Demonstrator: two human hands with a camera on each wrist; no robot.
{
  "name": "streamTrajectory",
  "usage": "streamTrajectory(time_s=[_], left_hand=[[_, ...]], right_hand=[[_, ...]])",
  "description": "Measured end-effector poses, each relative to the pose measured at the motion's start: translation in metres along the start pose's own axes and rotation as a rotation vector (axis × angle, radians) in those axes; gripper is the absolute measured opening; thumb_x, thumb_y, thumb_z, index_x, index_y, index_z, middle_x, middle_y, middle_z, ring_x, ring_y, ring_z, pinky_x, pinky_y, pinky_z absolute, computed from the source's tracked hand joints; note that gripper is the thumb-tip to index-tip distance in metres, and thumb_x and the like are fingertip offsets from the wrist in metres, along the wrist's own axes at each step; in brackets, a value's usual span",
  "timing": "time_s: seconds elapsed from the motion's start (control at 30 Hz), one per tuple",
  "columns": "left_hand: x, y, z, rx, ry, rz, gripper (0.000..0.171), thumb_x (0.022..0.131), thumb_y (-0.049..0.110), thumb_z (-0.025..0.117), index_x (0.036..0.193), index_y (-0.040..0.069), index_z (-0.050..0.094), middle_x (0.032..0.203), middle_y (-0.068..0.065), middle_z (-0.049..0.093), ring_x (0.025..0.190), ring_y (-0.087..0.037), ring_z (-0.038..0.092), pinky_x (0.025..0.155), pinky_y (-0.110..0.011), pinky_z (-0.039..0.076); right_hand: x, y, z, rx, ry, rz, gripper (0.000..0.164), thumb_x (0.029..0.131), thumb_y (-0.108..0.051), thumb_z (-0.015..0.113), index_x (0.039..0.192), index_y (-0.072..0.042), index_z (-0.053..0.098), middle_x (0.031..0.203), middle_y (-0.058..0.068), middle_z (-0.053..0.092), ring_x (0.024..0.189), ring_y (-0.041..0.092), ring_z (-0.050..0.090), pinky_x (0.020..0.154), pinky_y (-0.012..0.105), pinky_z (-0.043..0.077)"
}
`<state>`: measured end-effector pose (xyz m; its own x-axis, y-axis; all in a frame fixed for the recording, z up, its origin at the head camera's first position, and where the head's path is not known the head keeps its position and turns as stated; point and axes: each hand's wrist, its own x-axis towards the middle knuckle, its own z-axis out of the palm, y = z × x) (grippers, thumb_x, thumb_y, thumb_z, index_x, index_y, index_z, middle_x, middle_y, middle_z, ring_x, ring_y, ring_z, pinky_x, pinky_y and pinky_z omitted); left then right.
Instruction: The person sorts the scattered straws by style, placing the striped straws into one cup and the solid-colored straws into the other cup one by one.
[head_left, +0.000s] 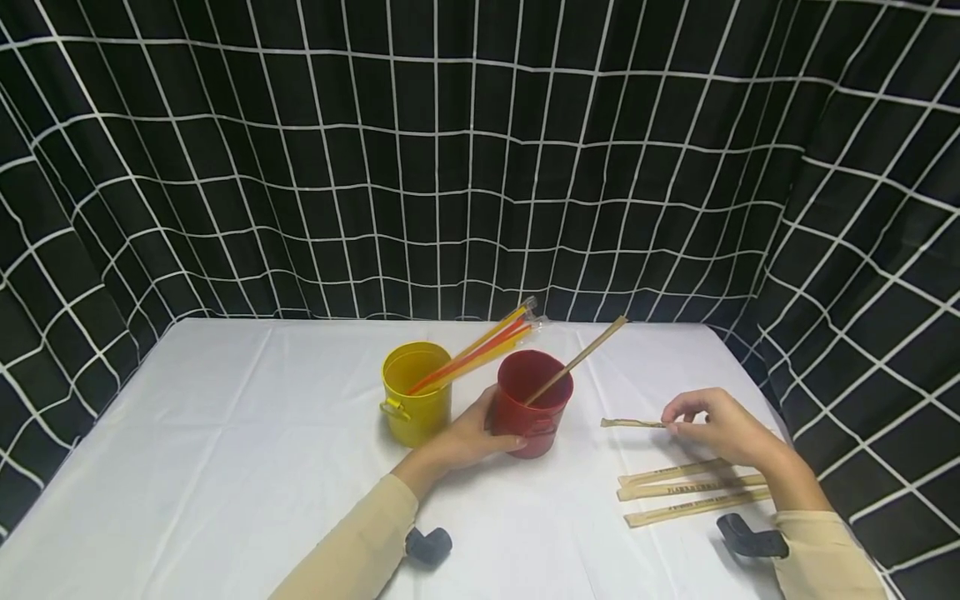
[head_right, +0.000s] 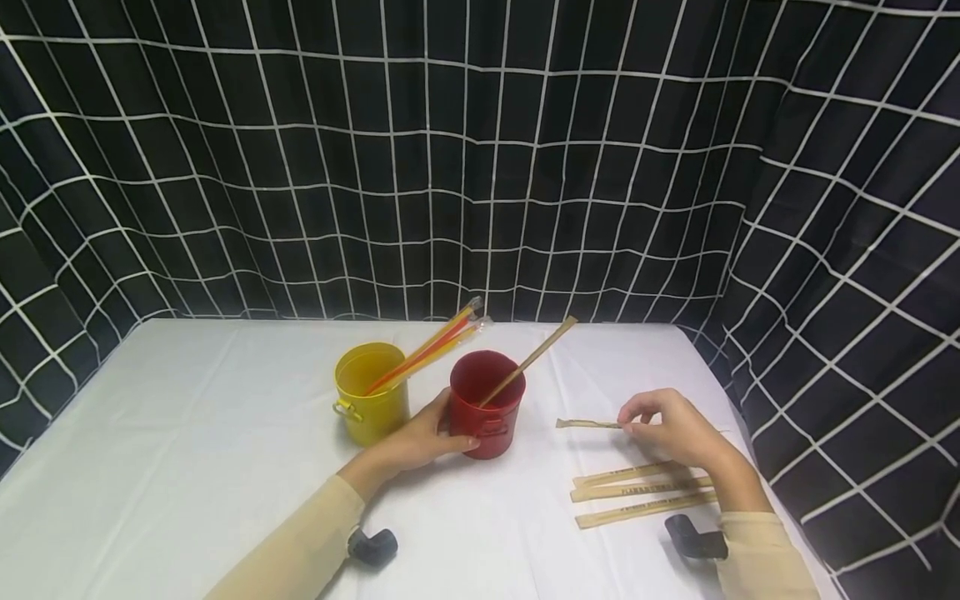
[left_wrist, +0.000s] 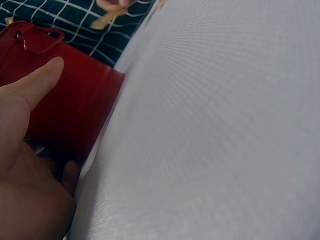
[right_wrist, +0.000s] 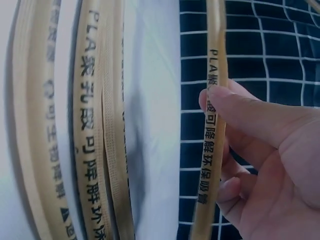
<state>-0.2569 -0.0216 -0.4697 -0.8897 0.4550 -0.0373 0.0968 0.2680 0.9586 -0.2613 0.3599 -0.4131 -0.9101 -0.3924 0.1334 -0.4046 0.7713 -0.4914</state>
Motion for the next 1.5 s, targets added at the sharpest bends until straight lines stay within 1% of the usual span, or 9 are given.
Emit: streamTrajectory(time_s=[0.33, 0.5, 0.7, 0.8, 0.87, 0.97, 1.2, 1.33, 1.5], left_hand=[[0.001, 0.001, -0.001, 0.007, -0.010, 0.002, 0.093, 0.088, 0.027, 0.077, 0.161, 0.017, 0.022, 0.166, -0.004, 0.032, 0.155, -0.023, 0.029, 0.127, -0.048, 0.028], [0.000, 0.000, 0.000, 0.008, -0.013, 0.003, 0.093, 0.088, 0.028, 0.077, 0.161, 0.017, 0.021, 0.167, -0.005, 0.032, 0.155, -0.024, 0.029, 0.127, -0.049, 0.028], [-0.001, 0.000, 0.000, -0.006, -0.014, -0.007, 0.093, 0.088, 0.029, 0.077, 0.162, 0.018, 0.020, 0.167, -0.004, 0.031, 0.156, -0.024, 0.028, 0.127, -0.049, 0.027], [-0.002, 0.001, 0.001, -0.007, -0.013, -0.007, 0.093, 0.088, 0.029, 0.077, 0.161, 0.018, 0.021, 0.166, -0.003, 0.032, 0.155, -0.024, 0.029, 0.127, -0.050, 0.028], [-0.002, 0.001, 0.000, -0.003, -0.013, -0.006, 0.093, 0.088, 0.029, 0.077, 0.161, 0.018, 0.021, 0.166, -0.003, 0.032, 0.155, -0.024, 0.029, 0.127, -0.050, 0.028], [-0.002, 0.003, 0.000, 0.000, -0.013, -0.006, 0.093, 0.088, 0.029, 0.077, 0.161, 0.019, 0.021, 0.166, -0.003, 0.033, 0.155, -0.024, 0.029, 0.127, -0.050, 0.028], [-0.003, 0.003, 0.001, 0.005, -0.003, -0.003, 0.092, 0.088, 0.028, 0.077, 0.161, 0.018, 0.022, 0.166, -0.003, 0.033, 0.155, -0.023, 0.029, 0.127, -0.049, 0.028], [-0.002, 0.002, 0.001, 0.012, -0.003, -0.006, 0.092, 0.088, 0.029, 0.077, 0.161, 0.018, 0.021, 0.166, -0.003, 0.032, 0.155, -0.023, 0.029, 0.127, -0.049, 0.028], [-0.001, 0.002, 0.000, 0.004, -0.006, -0.002, 0.092, 0.088, 0.028, 0.077, 0.161, 0.018, 0.022, 0.165, -0.003, 0.034, 0.155, -0.023, 0.031, 0.127, -0.049, 0.029]], right_hand=[[0.001, -0.016, -0.007, 0.037, 0.055, -0.048, 0.017, 0.091, -0.004, 0.071, 0.105, -0.009, 0.078, 0.098, 0.005, 0.076, 0.080, -0.001, 0.053, 0.065, 0.022, 0.042], [0.001, -0.026, -0.010, 0.070, 0.149, -0.123, 0.018, 0.089, 0.000, 0.072, 0.104, -0.008, 0.078, 0.093, -0.005, 0.073, 0.081, -0.001, 0.054, 0.063, 0.021, 0.045], [0.002, -0.035, -0.010, 0.075, 0.269, -0.109, 0.017, 0.087, 0.002, 0.073, 0.102, -0.006, 0.077, 0.096, 0.001, 0.075, 0.085, -0.008, 0.053, 0.067, 0.015, 0.046], [0.002, -0.039, -0.011, 0.118, 0.337, -0.118, 0.018, 0.086, 0.005, 0.073, 0.102, -0.003, 0.075, 0.094, -0.009, 0.073, 0.086, -0.010, 0.054, 0.070, 0.011, 0.047], [0.001, -0.044, -0.013, 0.174, 0.383, -0.137, 0.019, 0.085, 0.009, 0.072, 0.103, 0.001, 0.073, 0.093, -0.022, 0.068, 0.087, -0.010, 0.056, 0.072, 0.007, 0.048], [-0.001, -0.053, -0.017, 0.302, 0.438, -0.159, 0.021, 0.085, 0.015, 0.068, 0.105, 0.008, 0.069, 0.095, -0.028, 0.066, 0.091, -0.009, 0.061, 0.077, 0.005, 0.051], [-0.004, -0.069, -0.025, 0.739, 0.511, -0.214, 0.034, 0.087, 0.023, 0.059, 0.104, -0.002, 0.073, 0.103, -0.003, 0.070, 0.100, 0.005, 0.067, 0.088, 0.011, 0.054], [-0.006, -0.077, -0.028, 0.861, 0.530, -0.223, 0.032, 0.088, 0.023, 0.057, 0.105, 0.000, 0.072, 0.102, -0.001, 0.072, 0.096, 0.007, 0.067, 0.083, 0.013, 0.055], [-0.009, -0.086, -0.033, 1.008, 0.504, -0.291, 0.031, 0.091, 0.024, 0.051, 0.108, 0.004, 0.069, 0.101, 0.001, 0.072, 0.093, 0.009, 0.066, 0.079, 0.016, 0.055]])
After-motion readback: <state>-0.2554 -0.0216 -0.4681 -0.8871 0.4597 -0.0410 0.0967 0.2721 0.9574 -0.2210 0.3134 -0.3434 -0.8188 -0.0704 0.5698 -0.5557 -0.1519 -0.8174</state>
